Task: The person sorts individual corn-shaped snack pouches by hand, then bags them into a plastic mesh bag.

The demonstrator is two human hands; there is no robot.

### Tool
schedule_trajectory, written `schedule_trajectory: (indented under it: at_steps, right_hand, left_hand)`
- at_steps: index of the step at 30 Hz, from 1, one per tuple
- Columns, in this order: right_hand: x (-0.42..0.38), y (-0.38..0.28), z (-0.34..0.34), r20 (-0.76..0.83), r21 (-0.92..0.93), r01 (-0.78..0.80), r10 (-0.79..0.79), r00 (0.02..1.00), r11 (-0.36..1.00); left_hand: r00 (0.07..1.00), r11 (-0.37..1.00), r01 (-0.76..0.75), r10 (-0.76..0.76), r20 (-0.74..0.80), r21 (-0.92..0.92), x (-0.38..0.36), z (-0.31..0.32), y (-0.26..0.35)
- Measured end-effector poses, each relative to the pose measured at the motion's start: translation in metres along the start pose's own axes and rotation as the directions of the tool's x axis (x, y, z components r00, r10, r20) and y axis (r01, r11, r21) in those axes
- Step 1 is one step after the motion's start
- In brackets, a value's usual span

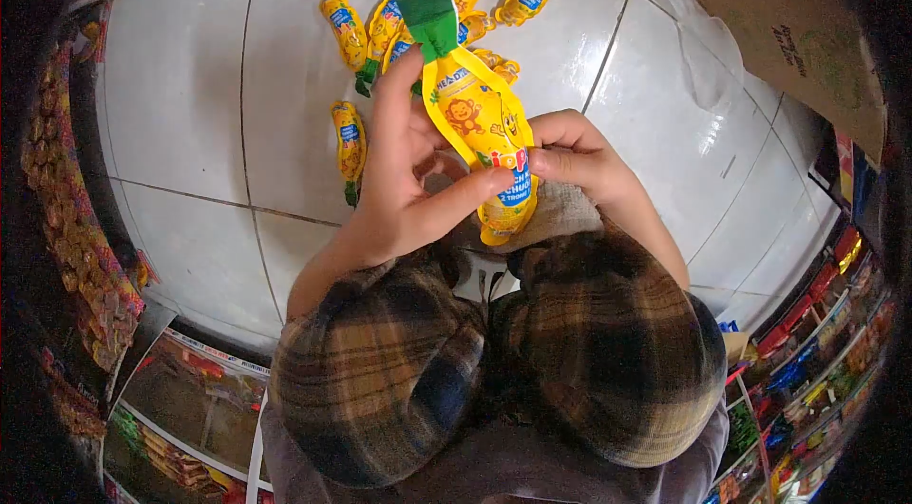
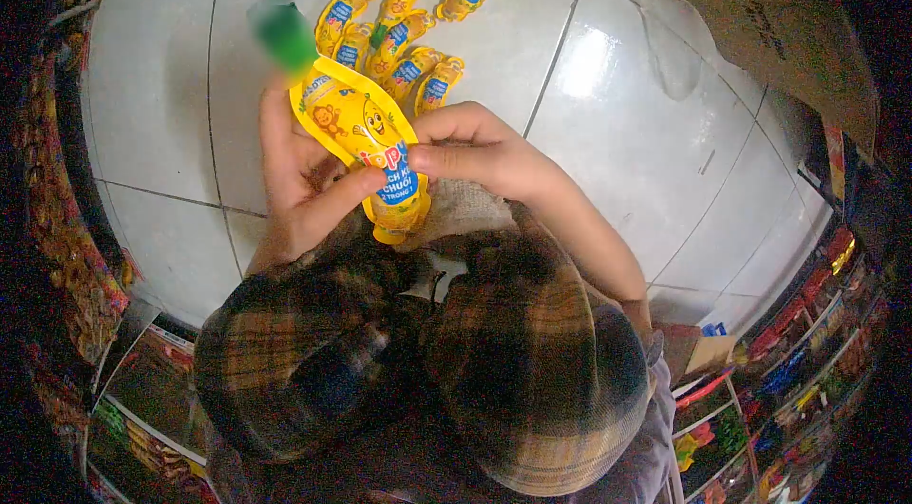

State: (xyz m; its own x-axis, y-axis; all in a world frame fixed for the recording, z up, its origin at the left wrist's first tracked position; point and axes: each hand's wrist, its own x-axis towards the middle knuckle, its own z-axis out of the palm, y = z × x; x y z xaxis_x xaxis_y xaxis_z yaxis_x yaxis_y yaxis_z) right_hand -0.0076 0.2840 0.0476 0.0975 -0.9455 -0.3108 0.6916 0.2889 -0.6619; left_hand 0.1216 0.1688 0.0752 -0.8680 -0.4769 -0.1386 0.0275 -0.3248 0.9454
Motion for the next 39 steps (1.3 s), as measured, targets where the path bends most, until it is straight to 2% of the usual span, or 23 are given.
schedule_trajectory:
  at_steps: [2,14,21,26,27,29,30,31,32,33,34,36,37,38,39]
  right_hand:
    - [0.000,0.000,0.000,-0.003,0.002,-0.008,0.008,1.000,1.000]
    - [0.002,0.005,-0.005,0.001,-0.023,0.006,-0.006,1.000,1.000]
    - [0.002,0.002,-0.003,-0.023,0.010,-0.009,0.009,1.000,1.000]
    - [0.001,0.000,0.000,-0.035,0.041,-0.002,0.003,0.999,0.999]
    - [0.000,0.000,0.003,-0.131,0.019,0.038,-0.036,0.991,0.999]
    - [0.001,-0.001,0.009,-0.315,-0.092,0.112,-0.135,0.939,0.989]
    - [0.002,-0.003,0.008,-0.314,-0.093,0.112,-0.136,0.940,0.989]
    - [0.004,-0.005,0.005,-0.172,-0.538,0.228,-0.370,0.913,0.811]
    - [0.005,-0.007,0.004,0.064,-0.845,0.317,-0.507,0.859,0.431]
    - [0.008,-0.004,0.006,0.151,-0.908,0.335,-0.549,0.822,0.252]
    - [0.009,-0.002,0.008,0.152,-0.908,0.336,-0.550,0.821,0.250]
    - [0.011,0.003,0.014,0.442,-0.875,0.457,-0.649,0.620,-0.159]
    - [0.014,0.005,0.015,0.462,-0.856,0.464,-0.737,0.494,-0.226]
    - [0.015,0.001,0.015,0.463,-0.856,0.463,-0.737,0.493,-0.228]
    - [0.015,-0.006,0.014,0.477,-0.862,0.403,-0.762,0.439,-0.308]
  left_hand:
    - [0.999,0.999,-0.042,0.042,0.012,-0.004,0.000,-0.001,-0.004]
    - [1.000,0.998,-0.019,0.018,-0.012,-0.065,0.000,0.000,-0.002]
    - [0.998,0.998,-0.063,0.063,0.005,-0.031,0.002,-0.001,-0.005]
    - [0.996,0.990,0.043,-0.053,-0.073,-0.137,0.002,0.002,-0.005]
    - [0.996,0.990,0.043,-0.053,-0.073,-0.136,0.001,0.002,-0.007]
    - [0.984,0.921,0.161,-0.177,-0.013,-0.355,-0.002,0.000,-0.014]
    - [0.984,0.921,0.160,-0.176,-0.014,-0.355,-0.003,0.001,-0.017]
    - [0.990,0.950,0.127,-0.137,-0.016,-0.284,-0.003,0.004,-0.019]
    - [0.995,0.973,0.090,-0.095,-0.014,-0.211,-0.002,0.007,-0.023]
    - [0.997,0.985,0.066,-0.073,-0.040,-0.161,-0.002,0.009,-0.031]
    - [0.997,0.985,0.064,-0.071,-0.039,-0.160,-0.002,0.009,-0.032]
    - [0.953,0.925,0.303,-0.297,0.062,-0.231,0.001,0.009,-0.024]
    - [0.917,0.890,0.392,-0.399,0.019,-0.234,-0.002,0.016,-0.016]
    - [0.918,0.891,0.391,-0.397,0.020,-0.233,-0.001,0.017,-0.017]
    - [0.942,0.920,0.336,-0.333,0.046,-0.202,-0.001,0.017,-0.018]
